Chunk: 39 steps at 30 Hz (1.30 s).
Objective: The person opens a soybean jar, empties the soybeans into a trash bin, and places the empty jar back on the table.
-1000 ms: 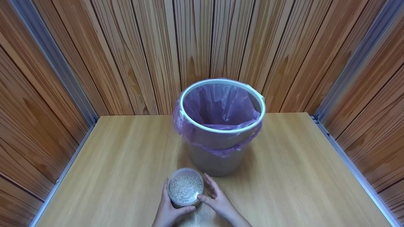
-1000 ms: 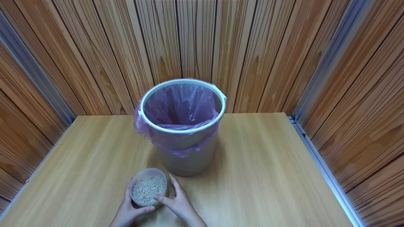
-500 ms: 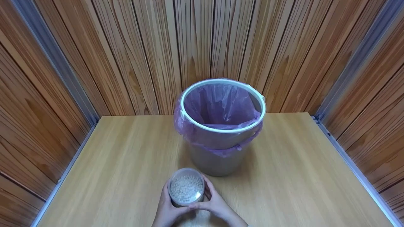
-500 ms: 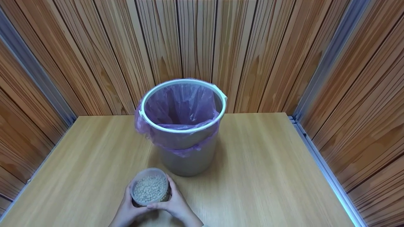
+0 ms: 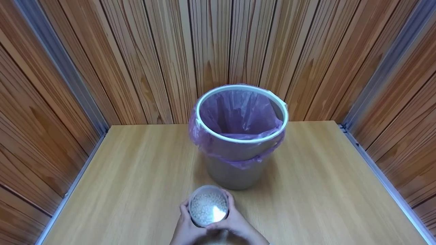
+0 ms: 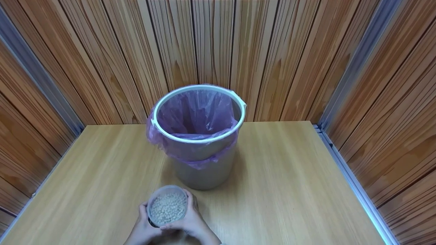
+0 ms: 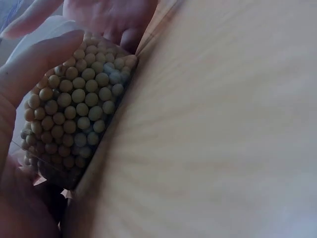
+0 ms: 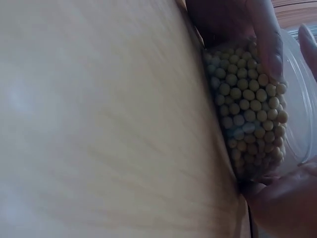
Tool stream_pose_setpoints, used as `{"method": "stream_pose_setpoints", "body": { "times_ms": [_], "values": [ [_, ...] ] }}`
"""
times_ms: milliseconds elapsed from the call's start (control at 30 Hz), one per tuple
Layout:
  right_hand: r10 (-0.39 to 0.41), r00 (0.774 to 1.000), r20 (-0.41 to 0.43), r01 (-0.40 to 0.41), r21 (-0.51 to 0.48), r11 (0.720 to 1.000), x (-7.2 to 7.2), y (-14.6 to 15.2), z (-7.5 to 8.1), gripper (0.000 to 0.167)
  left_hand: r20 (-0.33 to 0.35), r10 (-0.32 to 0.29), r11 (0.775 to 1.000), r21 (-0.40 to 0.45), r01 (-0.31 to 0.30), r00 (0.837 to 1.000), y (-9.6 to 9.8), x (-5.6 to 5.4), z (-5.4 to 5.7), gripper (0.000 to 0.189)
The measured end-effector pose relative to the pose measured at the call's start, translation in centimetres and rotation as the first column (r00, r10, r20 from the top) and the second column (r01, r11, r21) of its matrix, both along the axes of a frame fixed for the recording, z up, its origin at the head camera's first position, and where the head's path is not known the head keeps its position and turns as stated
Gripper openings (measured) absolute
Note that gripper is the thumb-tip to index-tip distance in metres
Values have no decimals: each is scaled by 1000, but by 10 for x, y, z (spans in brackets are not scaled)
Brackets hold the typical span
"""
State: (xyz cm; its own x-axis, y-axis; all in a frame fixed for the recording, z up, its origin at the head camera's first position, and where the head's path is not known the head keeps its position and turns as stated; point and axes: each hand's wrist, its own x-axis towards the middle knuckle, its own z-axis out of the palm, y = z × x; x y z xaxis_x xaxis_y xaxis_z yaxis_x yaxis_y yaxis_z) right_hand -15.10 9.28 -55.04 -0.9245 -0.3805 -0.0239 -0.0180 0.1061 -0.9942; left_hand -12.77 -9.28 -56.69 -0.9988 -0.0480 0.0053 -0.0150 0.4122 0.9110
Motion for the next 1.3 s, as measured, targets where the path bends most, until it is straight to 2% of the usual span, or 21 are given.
{"method": "stream_pose_setpoints", "body": {
  "times_ms": [100, 267, 633, 767, 867, 1100, 1300],
  "values": [
    [5, 1000, -21, -5, -1, 1000, -3, 4, 0, 120, -31, -25, 1000, -2, 25, 999, 3, 0, 0, 116],
    [1, 999, -42, 1, 49, 999, -4, 12, 0, 125, -74, -59, 997, -58, 55, 996, 9, 0, -1, 117],
    [-12, 988, -153, 46, 221, 974, 0, 21, 1, 115, -26, -63, 996, -59, 62, 998, 15, 1, -3, 126],
    [-19, 985, -173, 60, 239, 969, 0, 21, 2, 116, 7, -43, 996, -75, 43, 999, 17, 2, -1, 128],
    [-26, 983, -182, 70, 241, 968, 0, 22, 5, 118, 2, -30, 997, -76, 31, 1000, 18, 2, 1, 127],
    [-34, 979, -200, 95, 307, 947, 2, 27, 16, 121, -88, -64, 998, 10, 65, 994, 21, 1, 2, 124],
    [-18, 972, -235, 92, 309, 946, 10, 31, 29, 118, -118, -69, 994, 79, 78, 991, 25, 7, 12, 124]
  ]
}}
